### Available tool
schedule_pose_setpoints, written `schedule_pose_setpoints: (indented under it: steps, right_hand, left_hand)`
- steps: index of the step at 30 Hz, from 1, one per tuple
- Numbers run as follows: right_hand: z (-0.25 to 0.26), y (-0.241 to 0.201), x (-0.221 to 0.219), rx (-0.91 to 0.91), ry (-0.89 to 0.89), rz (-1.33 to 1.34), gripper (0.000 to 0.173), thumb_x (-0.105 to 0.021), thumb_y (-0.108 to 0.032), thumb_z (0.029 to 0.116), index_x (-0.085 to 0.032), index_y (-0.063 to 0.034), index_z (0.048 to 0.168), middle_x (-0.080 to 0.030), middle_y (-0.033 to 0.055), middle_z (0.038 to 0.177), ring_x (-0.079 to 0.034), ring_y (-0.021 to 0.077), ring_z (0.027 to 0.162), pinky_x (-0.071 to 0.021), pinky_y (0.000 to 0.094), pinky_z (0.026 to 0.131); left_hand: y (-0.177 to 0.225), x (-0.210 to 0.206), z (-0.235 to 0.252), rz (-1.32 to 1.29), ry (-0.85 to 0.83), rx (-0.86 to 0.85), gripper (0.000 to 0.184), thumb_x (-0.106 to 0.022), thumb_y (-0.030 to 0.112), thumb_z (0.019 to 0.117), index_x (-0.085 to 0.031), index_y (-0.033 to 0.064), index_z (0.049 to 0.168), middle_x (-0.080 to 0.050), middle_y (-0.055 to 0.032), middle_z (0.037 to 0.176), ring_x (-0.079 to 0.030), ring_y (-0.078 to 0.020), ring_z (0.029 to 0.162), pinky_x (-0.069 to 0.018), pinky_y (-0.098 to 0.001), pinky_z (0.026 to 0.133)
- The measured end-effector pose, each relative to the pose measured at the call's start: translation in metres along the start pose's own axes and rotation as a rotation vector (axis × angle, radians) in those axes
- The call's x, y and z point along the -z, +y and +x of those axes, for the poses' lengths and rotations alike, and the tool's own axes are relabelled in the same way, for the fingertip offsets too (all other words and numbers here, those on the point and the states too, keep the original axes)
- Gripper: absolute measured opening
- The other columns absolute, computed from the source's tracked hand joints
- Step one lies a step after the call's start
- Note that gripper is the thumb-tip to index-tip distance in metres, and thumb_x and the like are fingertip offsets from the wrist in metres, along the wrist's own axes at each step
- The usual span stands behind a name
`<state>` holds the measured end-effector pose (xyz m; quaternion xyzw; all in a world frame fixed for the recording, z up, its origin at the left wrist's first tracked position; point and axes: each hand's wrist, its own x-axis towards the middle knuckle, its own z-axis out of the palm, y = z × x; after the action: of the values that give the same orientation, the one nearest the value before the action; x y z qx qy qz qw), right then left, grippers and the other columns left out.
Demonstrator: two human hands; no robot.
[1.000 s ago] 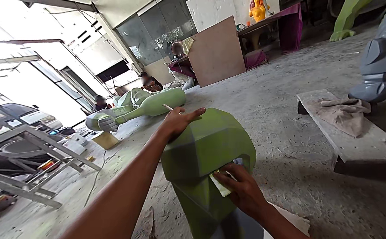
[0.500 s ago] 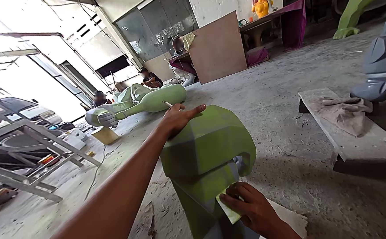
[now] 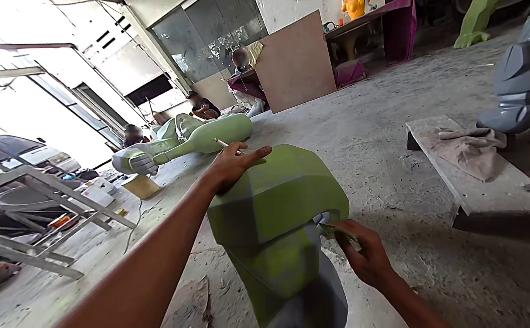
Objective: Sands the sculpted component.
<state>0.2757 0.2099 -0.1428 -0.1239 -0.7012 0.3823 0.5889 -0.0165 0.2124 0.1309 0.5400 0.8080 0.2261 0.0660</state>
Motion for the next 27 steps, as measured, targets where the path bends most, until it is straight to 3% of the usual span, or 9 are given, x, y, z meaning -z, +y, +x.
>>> schedule_pose_setpoints:
  steps: [8,11,14,18,21,24,27]
  right_hand:
    - [-0.005,0.033,-0.034,0.128,-0.065,0.081,0.029,-0.059,-0.002,0.0993,-0.074,-0.0085,0.124,-0.071,0.0081,0.125,-0.068,0.0184,0.116,-0.0599,0.0379,0.099]
    - [-0.002,0.041,-0.048,0.159,-0.077,0.038,0.036,-0.060,-0.001,0.0976,-0.071,-0.0131,0.130,-0.068,0.0077,0.129,-0.065,0.0174,0.119,-0.0581,0.0367,0.102]
    - [-0.007,0.046,-0.058,0.141,-0.096,-0.106,0.040,-0.059,-0.004,0.0988,-0.067,-0.0157,0.136,-0.067,0.0060,0.133,-0.067,0.0147,0.119,-0.0602,0.0338,0.097]
    - [-0.021,0.048,-0.061,0.146,-0.161,-0.399,0.040,-0.055,-0.004,0.0984,-0.068,-0.0157,0.135,-0.070,0.0062,0.131,-0.072,0.0159,0.110,-0.0631,0.0345,0.085]
    - [-0.035,0.058,-0.057,0.176,-0.241,-0.474,0.037,-0.055,-0.007,0.1007,-0.067,-0.0172,0.134,-0.070,0.0065,0.127,-0.071,0.0168,0.111,-0.0618,0.0346,0.089]
    - [-0.042,0.067,-0.044,0.178,-0.355,-0.422,0.041,-0.058,-0.010,0.0953,-0.067,-0.0205,0.134,-0.069,0.0050,0.125,-0.068,0.0183,0.114,-0.0597,0.0370,0.092]
    - [-0.044,0.072,-0.042,0.146,-0.294,-0.290,0.042,-0.058,-0.013,0.0981,-0.065,-0.0252,0.138,-0.068,0.0022,0.129,-0.067,0.0144,0.116,-0.0594,0.0351,0.095]
  left_hand:
    - [-0.005,0.002,0.000,0.017,-0.008,-0.043,0.086,-0.061,0.084,0.0800,-0.058,0.0199,0.138,-0.066,-0.0168,0.117,-0.064,-0.0345,0.107,-0.0496,-0.0633,0.090]
    - [-0.010,0.003,0.004,0.008,-0.014,-0.048,0.082,-0.059,0.083,0.0823,-0.059,0.0214,0.137,-0.066,-0.0163,0.118,-0.065,-0.0341,0.106,-0.0507,-0.0637,0.089]
    - [-0.012,0.004,0.008,-0.005,-0.023,-0.044,0.077,-0.060,0.080,0.0845,-0.060,0.0226,0.136,-0.068,-0.0147,0.115,-0.066,-0.0320,0.104,-0.0518,-0.0619,0.087]
    - [-0.019,0.006,0.007,-0.028,-0.026,-0.031,0.074,-0.060,0.077,0.0860,-0.059,0.0239,0.137,-0.069,-0.0112,0.114,-0.067,-0.0287,0.102,-0.0535,-0.0586,0.086]
    - [-0.033,0.008,0.005,-0.036,-0.018,-0.057,0.072,-0.060,0.077,0.0863,-0.060,0.0254,0.136,-0.070,-0.0098,0.111,-0.068,-0.0270,0.099,-0.0550,-0.0570,0.084]
    - [-0.044,0.009,-0.005,-0.047,-0.008,-0.097,0.066,-0.056,0.072,0.0924,-0.060,0.0227,0.137,-0.068,-0.0124,0.116,-0.067,-0.0289,0.100,-0.0529,-0.0586,0.084]
    - [-0.060,0.010,-0.008,-0.071,-0.015,-0.101,0.065,-0.055,0.070,0.0942,-0.057,0.0240,0.140,-0.067,-0.0113,0.117,-0.067,-0.0270,0.099,-0.0541,-0.0557,0.082]
